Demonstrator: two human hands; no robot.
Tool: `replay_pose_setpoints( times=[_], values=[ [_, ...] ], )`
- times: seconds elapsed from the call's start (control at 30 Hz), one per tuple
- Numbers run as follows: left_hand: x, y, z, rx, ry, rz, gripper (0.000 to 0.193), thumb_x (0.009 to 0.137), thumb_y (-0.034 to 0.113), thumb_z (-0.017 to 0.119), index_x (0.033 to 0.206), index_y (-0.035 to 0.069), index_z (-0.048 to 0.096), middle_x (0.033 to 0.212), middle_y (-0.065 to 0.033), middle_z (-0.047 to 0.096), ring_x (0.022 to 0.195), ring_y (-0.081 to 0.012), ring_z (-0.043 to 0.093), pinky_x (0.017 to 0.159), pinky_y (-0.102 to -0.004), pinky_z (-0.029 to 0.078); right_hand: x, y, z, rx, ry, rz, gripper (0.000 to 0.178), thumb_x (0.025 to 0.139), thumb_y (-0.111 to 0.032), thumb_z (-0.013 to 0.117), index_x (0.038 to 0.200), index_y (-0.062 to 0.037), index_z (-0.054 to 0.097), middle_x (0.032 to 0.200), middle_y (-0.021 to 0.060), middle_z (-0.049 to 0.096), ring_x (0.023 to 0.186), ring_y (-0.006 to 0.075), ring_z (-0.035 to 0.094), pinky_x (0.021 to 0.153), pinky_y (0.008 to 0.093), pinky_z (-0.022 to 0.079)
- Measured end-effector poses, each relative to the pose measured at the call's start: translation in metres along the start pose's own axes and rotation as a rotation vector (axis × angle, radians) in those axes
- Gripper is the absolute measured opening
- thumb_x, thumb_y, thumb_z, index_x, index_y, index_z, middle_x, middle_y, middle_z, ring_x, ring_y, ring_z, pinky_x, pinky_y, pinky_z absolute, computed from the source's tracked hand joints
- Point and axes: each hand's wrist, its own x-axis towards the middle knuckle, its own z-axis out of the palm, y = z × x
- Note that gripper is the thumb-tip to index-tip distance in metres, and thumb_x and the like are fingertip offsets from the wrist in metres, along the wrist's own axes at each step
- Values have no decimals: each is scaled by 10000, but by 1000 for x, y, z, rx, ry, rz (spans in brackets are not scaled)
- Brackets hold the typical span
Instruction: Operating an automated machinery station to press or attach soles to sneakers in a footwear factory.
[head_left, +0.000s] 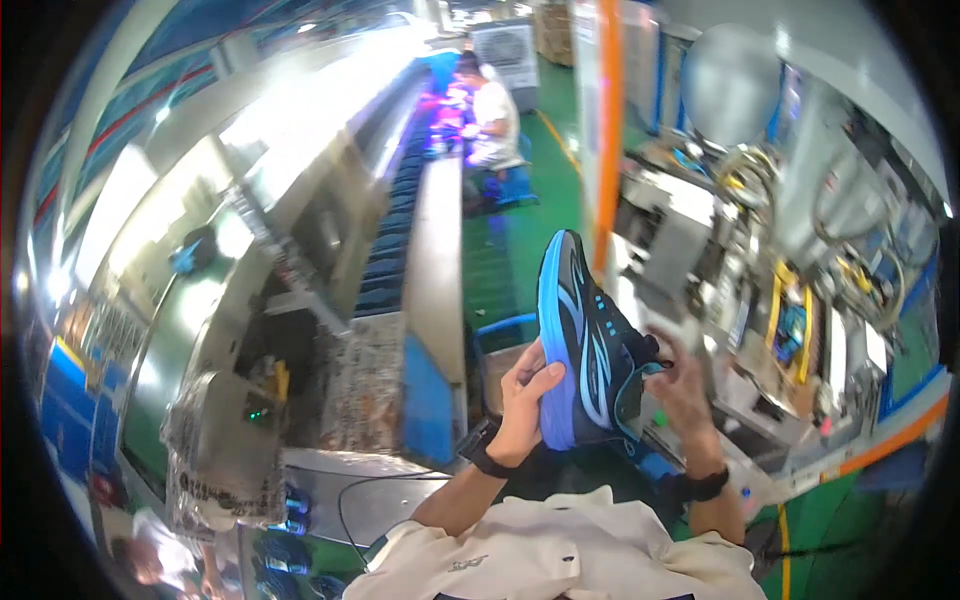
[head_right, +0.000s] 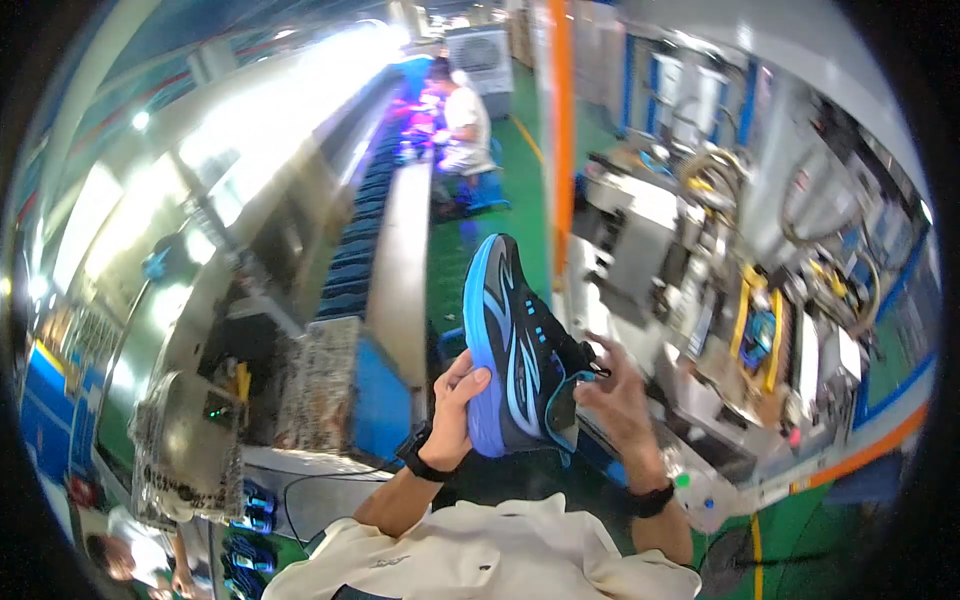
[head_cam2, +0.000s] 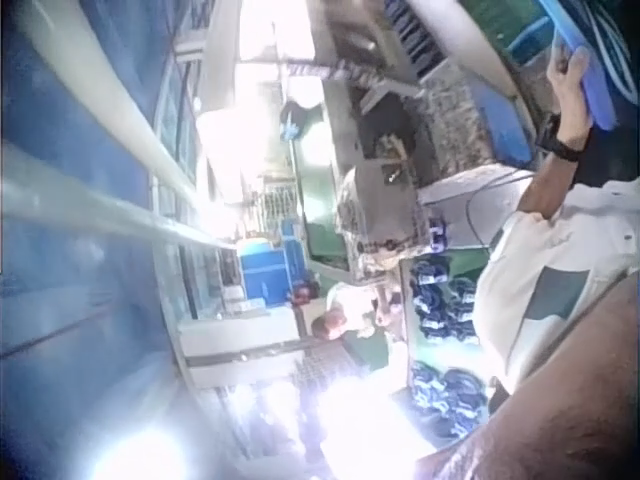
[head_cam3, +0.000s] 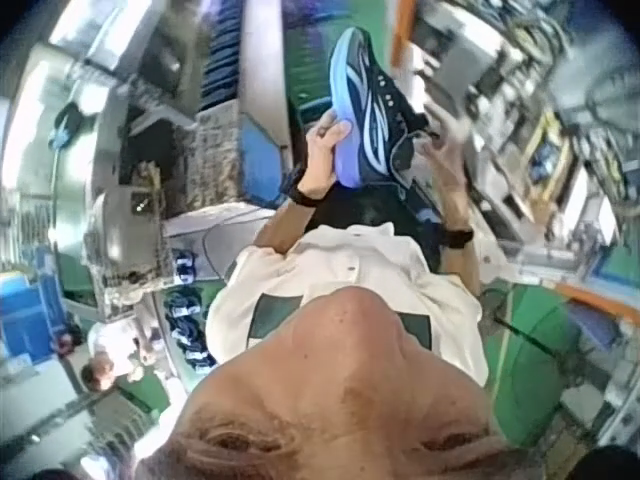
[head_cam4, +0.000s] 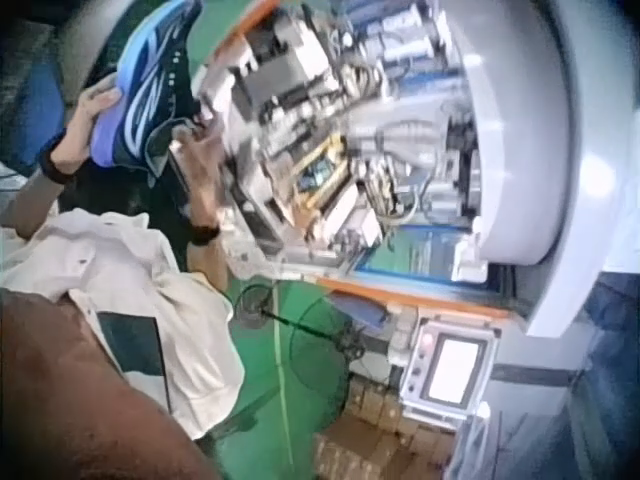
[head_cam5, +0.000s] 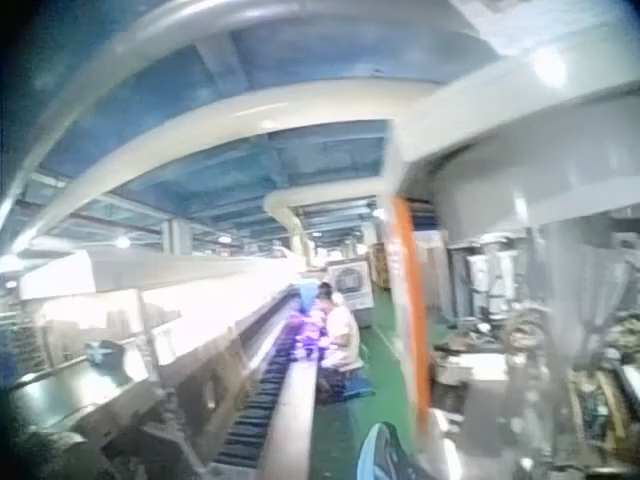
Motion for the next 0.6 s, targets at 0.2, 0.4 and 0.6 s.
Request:
replay_pose_setpoints(
  times=[0.2,0.4,0.6],
  values=[
    [45,-119,86,273,-134,-199,596,877,111,669,1398,-47,426,1269,-108,580,1135,-181,558,964,-319,449,-31,52,-113,118,458,14,693,643,-140,802,1268,9,543,1073,49,633,947,138,585,872,279,465],
    [141,-239,182,447,-532,-370,662,948,322,610,1410,-85,368,1299,-142,552,1130,-167,572,942,-280,457,-84,35,-282,-119,886,-127,656,625,-86,808,1218,31,553,1032,77,639,920,148,599,863,288,480],
    [280,-398,208,838,-363,-230,628,860,376,722,1242,-86,537,1062,-121,661,925,-166,639,789,-268,500,-134,-16,-332,-259,1239,-252,619,670,-55,746,1244,19,528,1066,65,608,937,156,593,873,279,480]
  ],
)
